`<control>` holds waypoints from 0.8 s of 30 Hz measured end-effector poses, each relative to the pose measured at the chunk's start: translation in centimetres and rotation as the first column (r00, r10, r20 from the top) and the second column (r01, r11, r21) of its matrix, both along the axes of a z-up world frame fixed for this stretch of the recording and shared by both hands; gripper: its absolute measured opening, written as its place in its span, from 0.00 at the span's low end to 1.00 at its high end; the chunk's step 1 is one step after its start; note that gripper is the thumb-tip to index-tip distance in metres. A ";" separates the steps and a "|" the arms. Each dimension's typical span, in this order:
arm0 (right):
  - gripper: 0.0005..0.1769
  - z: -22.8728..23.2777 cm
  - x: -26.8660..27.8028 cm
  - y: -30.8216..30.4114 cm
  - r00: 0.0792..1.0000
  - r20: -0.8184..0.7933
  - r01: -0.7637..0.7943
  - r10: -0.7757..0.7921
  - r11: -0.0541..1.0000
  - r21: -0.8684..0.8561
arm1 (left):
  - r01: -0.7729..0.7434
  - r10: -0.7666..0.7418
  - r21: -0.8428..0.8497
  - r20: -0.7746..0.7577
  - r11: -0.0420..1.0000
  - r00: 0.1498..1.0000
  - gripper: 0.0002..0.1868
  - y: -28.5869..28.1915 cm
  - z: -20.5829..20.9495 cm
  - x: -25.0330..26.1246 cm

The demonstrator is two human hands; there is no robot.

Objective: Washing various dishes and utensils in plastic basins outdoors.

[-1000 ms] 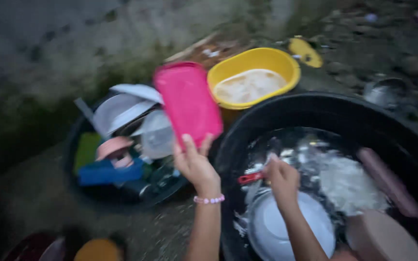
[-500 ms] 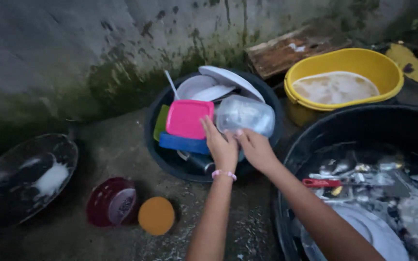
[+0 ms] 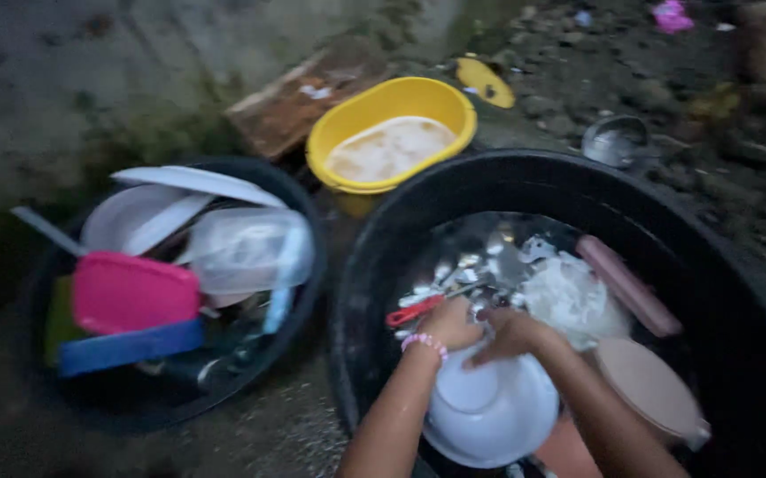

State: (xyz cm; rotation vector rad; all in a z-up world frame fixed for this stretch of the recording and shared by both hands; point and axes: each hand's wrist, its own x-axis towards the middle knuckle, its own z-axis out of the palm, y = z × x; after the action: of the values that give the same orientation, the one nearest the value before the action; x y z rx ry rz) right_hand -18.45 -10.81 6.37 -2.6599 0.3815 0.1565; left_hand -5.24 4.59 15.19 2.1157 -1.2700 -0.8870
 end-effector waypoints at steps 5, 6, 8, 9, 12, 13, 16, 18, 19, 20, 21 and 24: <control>0.62 8.3 -3.8 5.4 0.859 -0.272 0.465 -0.433 0.883 0.063 | 0.031 -0.034 0.131 0.018 0.991 0.999 0.34 -0.7 -4.6 -1.0; 0.62 8.4 -4.0 5.6 0.786 -0.294 0.591 -0.544 0.801 0.099 | 0.002 0.006 0.164 -0.049 0.986 0.999 0.36 0.1 -2.0 -0.4; 0.60 7.7 -4.0 5.4 0.761 -0.248 0.636 -0.600 0.765 0.102 | 0.006 -0.004 0.147 -0.018 0.989 1.000 0.39 0.4 -1.9 -0.2; 0.58 7.4 -3.9 5.3 0.732 -0.206 0.676 -0.649 0.730 0.101 | 0.007 -0.007 0.127 0.006 0.992 1.000 0.42 0.6 -1.9 -0.1; 0.50 8.0 -4.1 5.0 0.667 -0.108 0.744 -0.737 0.665 0.060 | 0.122 -0.121 -0.175 0.016 0.977 0.992 0.49 2.0 1.7 -1.8; 0.50 7.0 -4.3 4.1 0.662 -0.105 0.749 -0.742 0.659 0.064 | 0.131 -0.130 -0.174 0.021 0.976 0.991 0.49 1.8 2.1 -2.4; 0.46 5.2 -5.0 1.9 0.600 0.047 0.797 -0.799 0.602 0.051 | 0.334 -0.286 -0.183 0.247 0.925 0.926 0.56 1.9 4.4 -4.6; 0.49 6.2 -5.2 0.9 0.542 -0.005 0.838 -0.840 0.541 0.072 | 0.378 -0.414 0.171 0.329 0.910 0.849 0.81 2.6 8.1 -6.3; 0.49 6.2 -5.6 0.7 0.540 -0.006 0.839 -0.841 0.538 0.074 | 0.380 -0.417 0.172 0.329 0.909 0.848 0.81 2.3 7.5 -6.6; 0.52 6.1 -5.7 0.4 0.533 -0.104 0.846 -0.840 0.527 0.079 | 0.394 -0.417 0.146 0.423 0.907 0.804 0.84 2.2 6.8 -6.8; 0.55 6.1 -5.8 0.2 0.521 -0.200 0.853 -0.830 0.515 0.083 | 0.410 -0.411 0.121 0.514 0.904 0.753 0.86 2.0 6.2 -6.9; 0.57 4.3 -6.1 -1.2 0.535 -0.231 0.843 -0.813 0.531 0.082 | 0.468 -0.436 0.093 0.557 0.879 0.707 0.83 1.6 5.6 -6.3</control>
State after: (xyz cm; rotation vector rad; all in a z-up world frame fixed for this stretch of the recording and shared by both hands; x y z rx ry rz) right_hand -24.56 -11.98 10.70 -1.9877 1.5708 0.0938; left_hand -11.55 6.20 20.83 2.1268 -2.1669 -0.3753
